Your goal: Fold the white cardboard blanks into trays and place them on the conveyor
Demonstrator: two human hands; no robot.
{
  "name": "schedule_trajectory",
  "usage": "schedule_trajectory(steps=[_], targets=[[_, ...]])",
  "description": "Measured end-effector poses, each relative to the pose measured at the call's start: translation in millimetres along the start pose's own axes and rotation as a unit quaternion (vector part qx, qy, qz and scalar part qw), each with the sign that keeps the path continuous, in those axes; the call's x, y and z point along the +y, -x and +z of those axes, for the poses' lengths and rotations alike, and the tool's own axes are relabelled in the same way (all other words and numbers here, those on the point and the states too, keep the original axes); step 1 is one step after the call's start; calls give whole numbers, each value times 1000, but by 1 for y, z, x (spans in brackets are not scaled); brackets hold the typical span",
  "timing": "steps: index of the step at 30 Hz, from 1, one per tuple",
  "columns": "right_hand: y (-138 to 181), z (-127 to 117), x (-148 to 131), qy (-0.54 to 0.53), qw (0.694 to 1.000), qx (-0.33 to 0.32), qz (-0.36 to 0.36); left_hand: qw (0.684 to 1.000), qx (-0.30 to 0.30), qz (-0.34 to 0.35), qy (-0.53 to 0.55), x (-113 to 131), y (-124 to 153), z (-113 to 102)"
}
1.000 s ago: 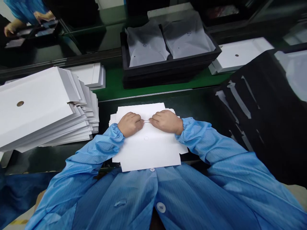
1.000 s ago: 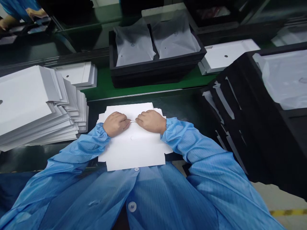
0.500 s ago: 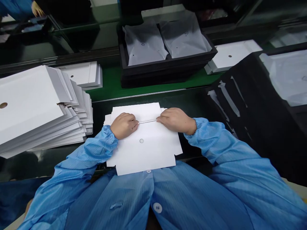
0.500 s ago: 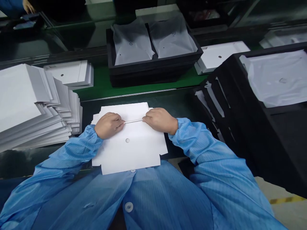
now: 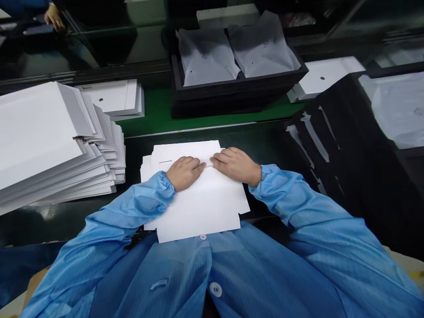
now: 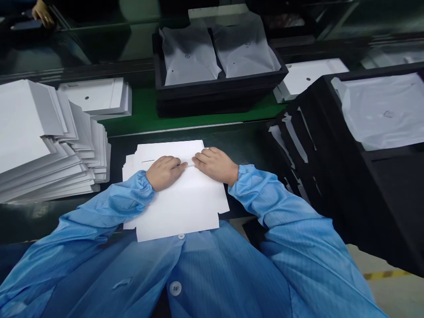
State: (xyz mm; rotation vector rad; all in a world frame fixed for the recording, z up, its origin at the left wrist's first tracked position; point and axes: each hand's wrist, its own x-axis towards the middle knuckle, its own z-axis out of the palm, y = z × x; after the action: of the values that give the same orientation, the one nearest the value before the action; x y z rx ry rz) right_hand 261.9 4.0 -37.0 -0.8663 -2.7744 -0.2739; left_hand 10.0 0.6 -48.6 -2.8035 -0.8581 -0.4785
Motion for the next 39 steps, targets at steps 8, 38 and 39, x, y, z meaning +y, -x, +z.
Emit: schedule_trajectory(steps=[8, 38, 39], targets=[[-5, 8, 2, -7, 1000, 12, -25, 1000, 7, -1, 23, 0, 0, 5], [1, -21, 9, 28, 995, -69, -65, 1000, 19, 10, 16, 2, -3, 3], [0, -21, 8, 28, 994, -77, -67, 1000, 20, 10, 19, 2, -4, 4]])
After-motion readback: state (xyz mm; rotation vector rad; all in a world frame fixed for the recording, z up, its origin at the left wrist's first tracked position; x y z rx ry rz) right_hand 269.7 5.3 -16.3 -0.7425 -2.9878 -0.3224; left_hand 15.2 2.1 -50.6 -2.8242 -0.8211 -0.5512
